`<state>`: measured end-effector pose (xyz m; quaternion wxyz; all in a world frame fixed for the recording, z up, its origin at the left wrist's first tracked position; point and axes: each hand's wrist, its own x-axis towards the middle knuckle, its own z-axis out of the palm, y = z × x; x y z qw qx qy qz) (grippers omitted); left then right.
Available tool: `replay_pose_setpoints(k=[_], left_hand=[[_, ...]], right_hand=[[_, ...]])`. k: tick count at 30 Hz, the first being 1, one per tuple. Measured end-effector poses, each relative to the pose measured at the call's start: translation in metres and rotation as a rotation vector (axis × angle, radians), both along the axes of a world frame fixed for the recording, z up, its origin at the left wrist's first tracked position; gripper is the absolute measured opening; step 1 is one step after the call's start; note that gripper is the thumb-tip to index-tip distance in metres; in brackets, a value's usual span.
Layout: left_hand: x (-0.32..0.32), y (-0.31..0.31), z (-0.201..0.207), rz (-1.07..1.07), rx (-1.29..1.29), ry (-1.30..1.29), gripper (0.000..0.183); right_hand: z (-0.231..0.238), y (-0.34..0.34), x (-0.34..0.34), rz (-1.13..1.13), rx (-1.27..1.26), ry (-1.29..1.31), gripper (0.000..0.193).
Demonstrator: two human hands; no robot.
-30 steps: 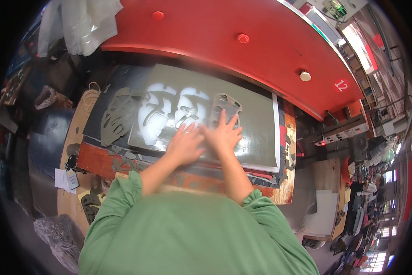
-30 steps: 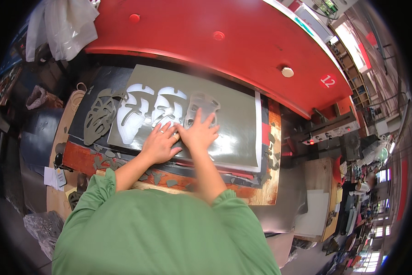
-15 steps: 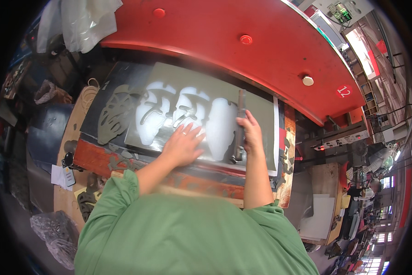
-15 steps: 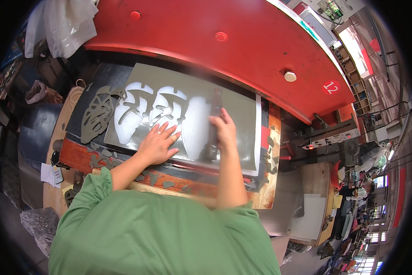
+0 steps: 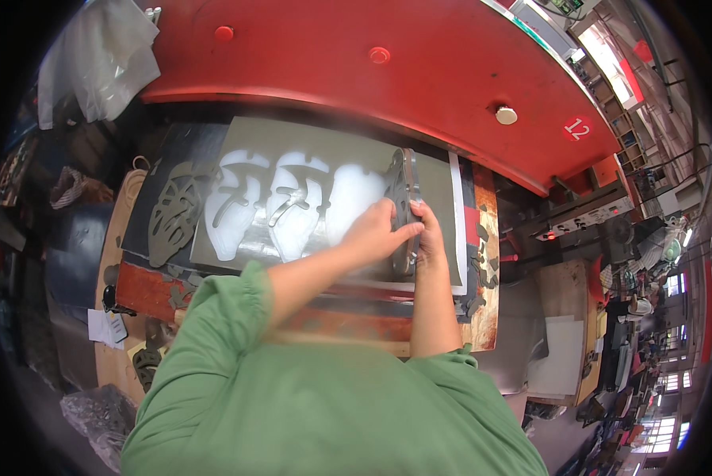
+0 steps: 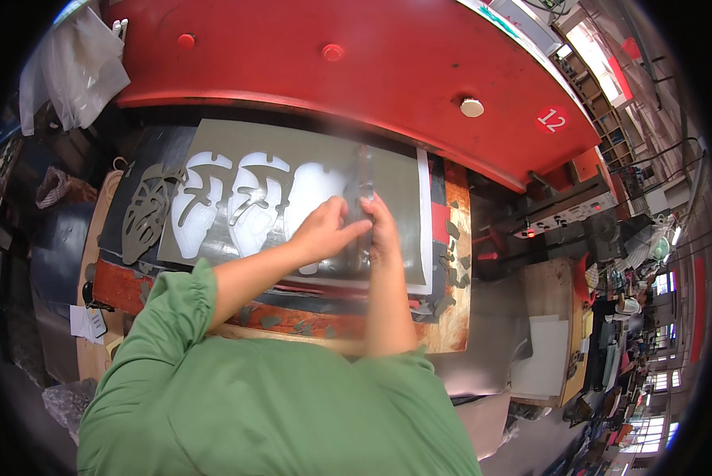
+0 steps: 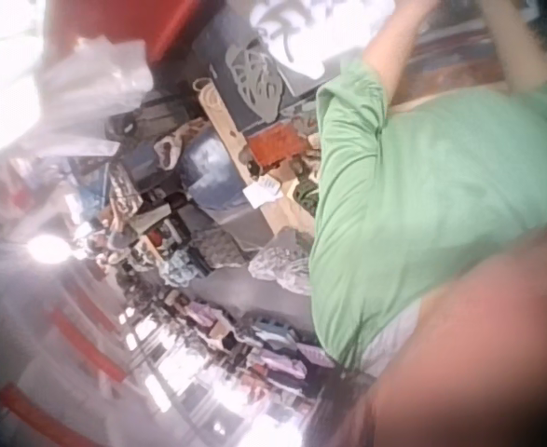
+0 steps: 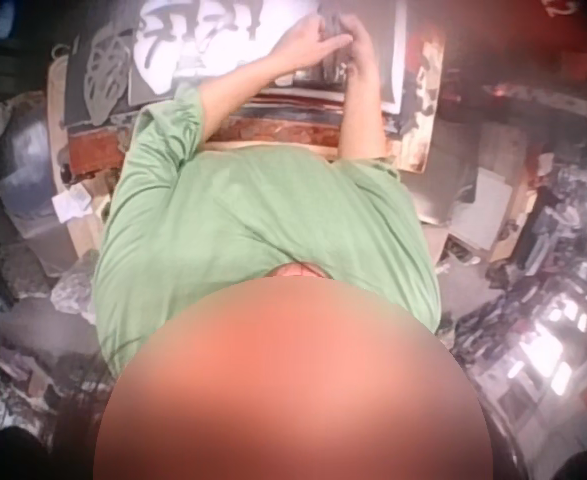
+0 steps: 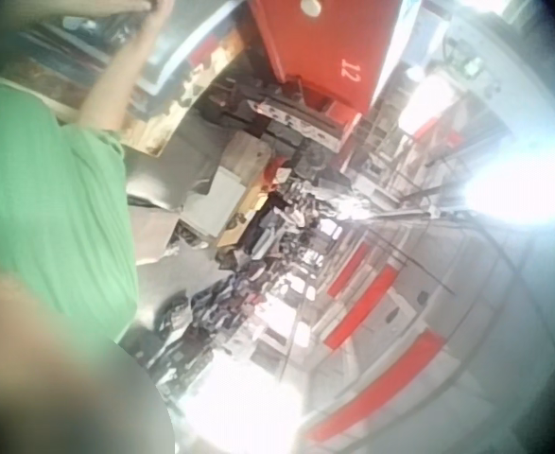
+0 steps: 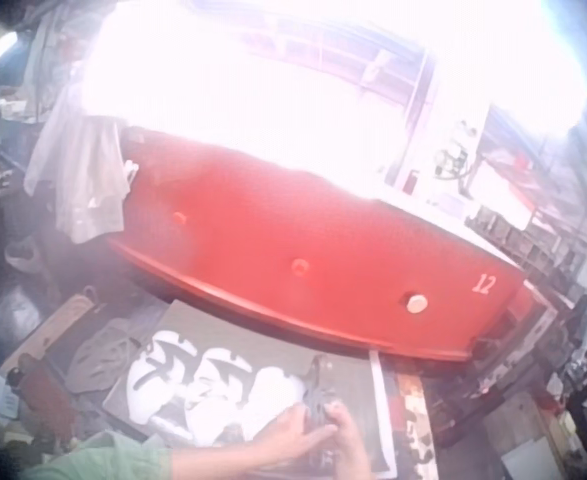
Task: The person places a large metal sheet on a red press machine, then repeatedly positions and presses multiple stencil pieces onto the sheet using the machine. The person also uses a red card and a blue tool to adjust or clean the stencils during the process.
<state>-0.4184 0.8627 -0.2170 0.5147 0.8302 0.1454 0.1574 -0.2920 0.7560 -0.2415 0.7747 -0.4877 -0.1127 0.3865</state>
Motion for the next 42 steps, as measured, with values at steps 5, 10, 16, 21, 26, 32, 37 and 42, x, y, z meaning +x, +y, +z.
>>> replay_pose_setpoints(k=[5,10,16,21,26,32,37,42], left_hand=[[0.019,-0.007,-0.021,0.053,-0.341,0.012,0.046],[0.024,-0.01,-0.048,0.103,-0.587,-0.232,0.026],[0.004,0.043,-0.063,0.346,0.136,-0.078,0.02],[-0.02,0.088,-0.06,0.435,0.184,0.001,0.018],[-0.008,0.093,-0.06,0.486,0.061,-0.066,0.018],[-0.013,0.092,-0.074,0.481,-0.033,-0.019,0.021],[-0.01,0.097,-0.087,0.458,0.046,-0.057,0.021],[-0.007,0.101,-0.095,0.481,0.04,-0.079,0.021]], right_hand=[[-0.01,0.003,0.005,0.007,0.031,-0.002,0.06],[-0.014,0.004,0.007,-0.02,-0.01,-0.018,0.072],[-0.003,0.013,-0.006,-0.129,-0.125,-0.109,0.066],[0.0,0.012,-0.002,-0.051,-0.041,-0.03,0.058],[-0.008,0.009,0.003,-0.101,-0.033,-0.02,0.042],[-0.002,-0.008,0.019,0.014,0.066,0.057,0.039],[0.002,-0.017,0.029,0.005,0.136,0.133,0.037],[0.014,-0.036,0.052,0.062,0.274,0.145,0.049]])
